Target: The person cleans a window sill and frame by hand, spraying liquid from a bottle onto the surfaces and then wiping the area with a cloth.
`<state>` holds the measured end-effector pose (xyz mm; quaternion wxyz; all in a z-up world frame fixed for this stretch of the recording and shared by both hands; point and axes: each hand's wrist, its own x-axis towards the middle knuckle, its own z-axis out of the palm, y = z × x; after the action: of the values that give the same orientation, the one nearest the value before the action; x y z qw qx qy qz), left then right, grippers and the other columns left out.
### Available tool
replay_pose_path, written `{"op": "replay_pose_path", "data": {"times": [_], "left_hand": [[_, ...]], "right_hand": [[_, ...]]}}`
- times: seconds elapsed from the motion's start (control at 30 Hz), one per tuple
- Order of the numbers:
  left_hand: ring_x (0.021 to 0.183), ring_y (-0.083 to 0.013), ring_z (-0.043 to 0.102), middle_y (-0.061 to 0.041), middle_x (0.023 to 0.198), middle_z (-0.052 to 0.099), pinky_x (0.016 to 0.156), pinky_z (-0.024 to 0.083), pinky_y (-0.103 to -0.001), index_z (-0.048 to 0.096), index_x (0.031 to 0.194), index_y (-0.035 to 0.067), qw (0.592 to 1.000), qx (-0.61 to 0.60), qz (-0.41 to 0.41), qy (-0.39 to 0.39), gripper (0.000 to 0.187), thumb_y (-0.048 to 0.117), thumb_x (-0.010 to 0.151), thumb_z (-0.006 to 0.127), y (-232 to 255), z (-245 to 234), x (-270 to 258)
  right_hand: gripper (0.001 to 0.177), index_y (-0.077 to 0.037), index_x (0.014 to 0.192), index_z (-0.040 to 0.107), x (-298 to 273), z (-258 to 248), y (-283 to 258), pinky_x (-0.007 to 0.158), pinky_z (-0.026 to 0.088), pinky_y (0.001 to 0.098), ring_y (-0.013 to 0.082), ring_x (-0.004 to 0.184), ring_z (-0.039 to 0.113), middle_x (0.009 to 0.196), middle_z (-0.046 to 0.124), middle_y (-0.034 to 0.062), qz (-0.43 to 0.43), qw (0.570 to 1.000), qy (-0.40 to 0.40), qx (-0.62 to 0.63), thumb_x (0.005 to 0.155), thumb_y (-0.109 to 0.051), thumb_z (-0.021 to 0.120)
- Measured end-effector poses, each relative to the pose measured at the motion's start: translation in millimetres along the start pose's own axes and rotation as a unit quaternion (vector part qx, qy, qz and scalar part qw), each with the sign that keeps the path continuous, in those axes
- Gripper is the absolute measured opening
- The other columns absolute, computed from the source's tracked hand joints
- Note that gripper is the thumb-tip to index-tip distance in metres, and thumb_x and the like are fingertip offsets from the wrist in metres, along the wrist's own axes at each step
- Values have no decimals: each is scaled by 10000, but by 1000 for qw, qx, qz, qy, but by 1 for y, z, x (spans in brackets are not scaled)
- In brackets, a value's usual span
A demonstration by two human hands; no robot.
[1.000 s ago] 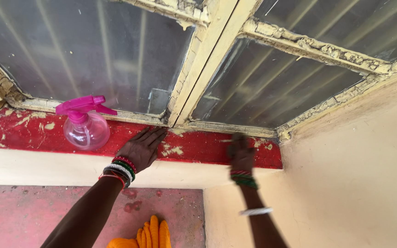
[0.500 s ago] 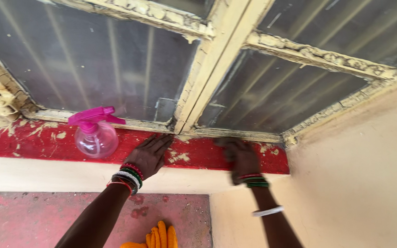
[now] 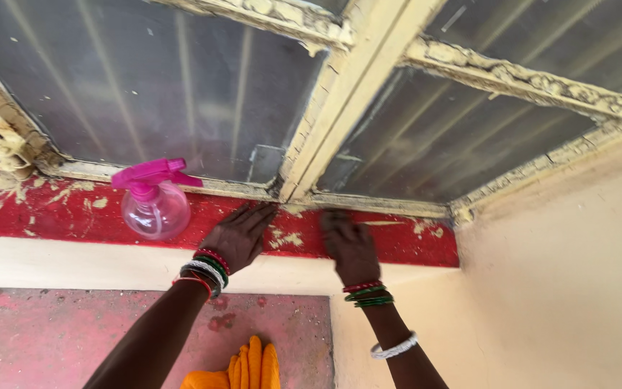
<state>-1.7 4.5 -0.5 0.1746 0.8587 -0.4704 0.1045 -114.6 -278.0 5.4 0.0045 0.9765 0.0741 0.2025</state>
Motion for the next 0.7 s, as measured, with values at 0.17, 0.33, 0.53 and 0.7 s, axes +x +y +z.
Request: {"op": "replay_pose_path", "data": {"times": [0.17,0.33,0.53,0.7], "left_hand": [[1421,-220,421,-102,1560,435,1221,271,-406,464,1447,16,1000,-11,6,18,595,290,924,536,2,-7,1],[1430,-211,421,-93,1564,434,1232,268,-403,467,1444,24,1000,5,0,8,571,286,940,521,2,-4,1],[1420,-222,424,-113,1574,421,1216,271,-399,455,1457,15,1000,12,3,12,602,296,928,514,3,-5,-1],[1418,-219,422,-97,1568,409,1207,276,-402,447,1444,21,999,38,3,-15,603,288,909,525,3,-6,4]], "right_hand": [[492,-196,1166,687,-1,-13,40,928,484,403,285,1083,578,1344,620,-2,-53,989,-72,122,686,-85,685],[388,-203,1169,691,-49,-39,143,935,521,322,158,983,629,1194,691,-54,76,985,-103,116,797,-93,702],[526,-106,1285,744,-77,-16,181,747,432,259,146,790,500,1024,547,68,355,888,63,287,826,85,573],[430,-112,1291,697,-25,36,62,682,377,274,128,801,451,1056,580,-44,290,614,154,717,879,-8,632]]}}
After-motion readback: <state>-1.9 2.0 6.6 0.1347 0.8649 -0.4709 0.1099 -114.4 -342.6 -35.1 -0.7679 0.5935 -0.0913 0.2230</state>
